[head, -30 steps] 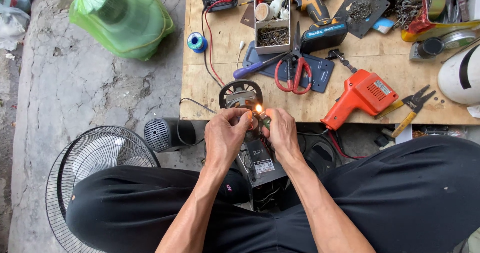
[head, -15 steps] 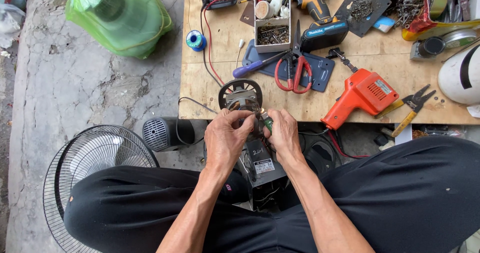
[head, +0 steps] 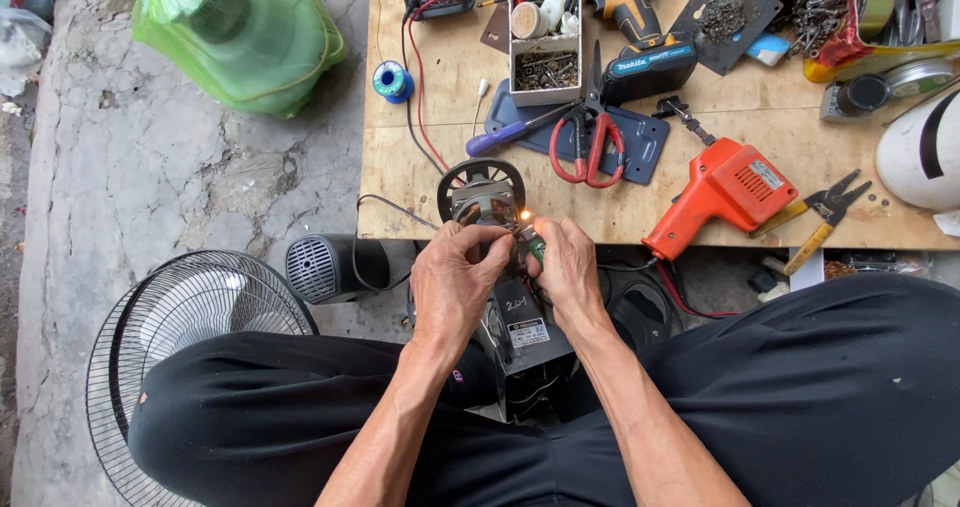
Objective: The person uses a lighter to heat wires on a fan motor, then plugs the fan into a power strip to test it. The person then removes the fan's casing, inspects the internal wiring, and reattaches the casing.
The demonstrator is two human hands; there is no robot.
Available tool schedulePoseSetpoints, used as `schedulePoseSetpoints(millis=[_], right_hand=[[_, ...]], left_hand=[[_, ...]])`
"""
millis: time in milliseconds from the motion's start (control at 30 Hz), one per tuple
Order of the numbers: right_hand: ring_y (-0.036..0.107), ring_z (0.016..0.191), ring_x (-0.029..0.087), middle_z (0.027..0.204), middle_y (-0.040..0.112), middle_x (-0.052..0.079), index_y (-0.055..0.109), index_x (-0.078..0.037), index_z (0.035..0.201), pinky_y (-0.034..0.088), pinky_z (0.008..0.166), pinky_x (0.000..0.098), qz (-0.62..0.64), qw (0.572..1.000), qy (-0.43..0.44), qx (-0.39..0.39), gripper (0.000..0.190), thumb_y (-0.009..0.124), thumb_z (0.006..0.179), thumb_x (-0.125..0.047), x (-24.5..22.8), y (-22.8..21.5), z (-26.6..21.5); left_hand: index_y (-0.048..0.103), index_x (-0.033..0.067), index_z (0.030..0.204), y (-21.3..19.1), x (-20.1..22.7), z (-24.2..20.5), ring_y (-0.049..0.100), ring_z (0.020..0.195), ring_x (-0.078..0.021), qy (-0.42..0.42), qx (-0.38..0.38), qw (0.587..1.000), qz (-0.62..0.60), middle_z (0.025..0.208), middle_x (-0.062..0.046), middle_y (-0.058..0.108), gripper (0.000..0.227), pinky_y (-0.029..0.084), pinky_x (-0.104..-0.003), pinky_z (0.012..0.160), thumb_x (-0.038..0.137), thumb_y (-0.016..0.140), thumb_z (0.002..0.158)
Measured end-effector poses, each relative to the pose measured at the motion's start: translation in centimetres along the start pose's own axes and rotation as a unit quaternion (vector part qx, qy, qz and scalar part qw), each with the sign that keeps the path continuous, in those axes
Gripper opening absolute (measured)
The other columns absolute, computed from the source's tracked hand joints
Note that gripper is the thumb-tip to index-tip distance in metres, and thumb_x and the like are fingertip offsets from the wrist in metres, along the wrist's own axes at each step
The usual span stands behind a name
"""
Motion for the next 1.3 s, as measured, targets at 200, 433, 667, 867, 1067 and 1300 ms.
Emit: schedulePoseSetpoints(millis=[200,433,667,867,1067,1300], right_hand=[[0.038,0.031,0.015,0.038,0.044,0.011,0.048,-0.007,0.060,0.028,0.029,0.0231,-0.004,1.000,-0.011,-0.001,0.028,0.049,0.071,-0.033,1.6,0.1,1.5],[0.038,0.032,0.016,0.038,0.043,0.010,0.049,-0.007,0.060,0.027,0.029,0.0234,-0.002,1.000,-0.003,0.002,0.029,0.049,0.071,-0.034,1.7,0.2,1.4],[0.039,0.034,0.016,0.039,0.044,0.011,0.054,-0.008,0.063,0.028,0.031,0.0227,-0.021,0.999,-0.030,-0.013,0.027,0.050,0.072,-0.033,0.6,-0.1,-0.1],[0.040,0.036,0.016,0.040,0.046,0.011,0.056,-0.008,0.066,0.030,0.033,0.0229,-0.025,0.999,-0.026,-0.012,0.025,0.050,0.072,-0.032,-0.1,-0.3,-1.0],[0.041,0.035,0.016,0.040,0.045,0.011,0.056,-0.008,0.066,0.030,0.033,0.0234,-0.025,0.999,-0.032,-0.015,0.025,0.050,0.072,-0.031,-0.2,-0.3,-1.0],[0.041,0.034,0.016,0.040,0.045,0.011,0.055,-0.008,0.065,0.030,0.033,0.0235,-0.022,0.999,-0.028,-0.016,0.024,0.049,0.072,-0.030,-0.5,-0.5,-1.4]], left_hand=[[0.069,0.0248,0.076,0.1,-0.1,0.0,0.056,0.059,-0.0204,0.001,0.000,1.000,0.011,0.058,-0.002,0.046,0.007,0.046,-0.030,0.060,0.026,0.066,0.070],[0.069,0.0249,0.076,0.1,0.0,-0.1,0.056,0.059,-0.0223,0.002,-0.002,1.000,0.015,0.058,-0.003,0.046,0.007,0.046,-0.032,0.059,0.027,0.066,0.070],[0.068,0.0233,0.075,0.0,0.2,-0.1,0.056,0.057,-0.0231,0.006,0.006,1.000,0.008,0.058,-0.004,0.046,0.006,0.046,-0.032,0.058,0.027,0.066,0.070],[0.069,0.0227,0.077,-0.3,0.6,-0.6,0.056,0.055,-0.0174,0.009,0.004,1.000,-0.015,0.058,-0.002,0.051,0.008,0.046,-0.028,0.058,0.026,0.067,0.071],[0.069,0.0196,0.082,-0.9,1.1,-1.5,0.058,0.054,-0.0144,0.002,0.005,0.998,-0.056,0.059,-0.003,0.056,0.012,0.046,-0.026,0.056,0.022,0.067,0.070],[0.069,0.0150,0.079,-0.8,1.2,-1.9,0.059,0.054,-0.0151,0.009,0.007,0.996,-0.085,0.059,-0.004,0.060,0.009,0.047,-0.027,0.055,0.018,0.069,0.070]])
Point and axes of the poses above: each hand's wrist, its own z-axis towards the middle knuckle, its own y-axis out of the palm, x = y × z, the point moved 8 cm from there along z, towards the middle knuckle
